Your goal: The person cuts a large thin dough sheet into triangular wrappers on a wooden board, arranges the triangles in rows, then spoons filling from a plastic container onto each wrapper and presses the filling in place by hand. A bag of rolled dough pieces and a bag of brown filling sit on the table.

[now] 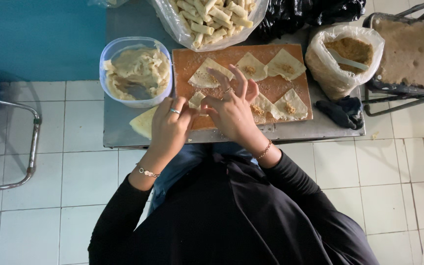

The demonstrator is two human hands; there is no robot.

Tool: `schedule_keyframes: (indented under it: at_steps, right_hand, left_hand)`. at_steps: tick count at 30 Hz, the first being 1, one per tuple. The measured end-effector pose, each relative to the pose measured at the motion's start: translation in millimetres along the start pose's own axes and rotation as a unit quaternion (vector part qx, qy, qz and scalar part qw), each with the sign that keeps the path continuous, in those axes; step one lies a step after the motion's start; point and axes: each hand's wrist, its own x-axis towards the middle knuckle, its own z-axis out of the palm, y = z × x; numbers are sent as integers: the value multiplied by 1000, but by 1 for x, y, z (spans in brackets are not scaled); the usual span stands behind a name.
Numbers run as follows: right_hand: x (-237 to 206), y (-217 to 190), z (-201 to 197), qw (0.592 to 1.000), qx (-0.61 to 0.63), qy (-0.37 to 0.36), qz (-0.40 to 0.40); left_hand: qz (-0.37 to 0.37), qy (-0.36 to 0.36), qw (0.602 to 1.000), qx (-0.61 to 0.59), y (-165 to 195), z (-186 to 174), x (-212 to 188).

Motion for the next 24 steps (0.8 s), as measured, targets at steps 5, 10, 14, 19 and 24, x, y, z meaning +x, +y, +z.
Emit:
schedule_keyframes:
  at_steps: [5,10,14,19,24]
  right_hand:
    - [-7,1,10,999,-30,27,-12]
    - [-16,4,10,997,-50,56,-29]
    - [-29,0,1,997,-35,71,-5]
    - [-26,-2,5,998,26,59,0]
    - [-23,-6,11,996,51,68,-13]
  left_hand:
    - [15,-9,1000,14,-2,0,3]
    - [73,-41,996,26,-12,-1,9]
    - [88,-29,996,18,-14,-1,7]
    - [80,-56,995,11,-19,5,10]
    - [69,-61,996,2,-21,7,8]
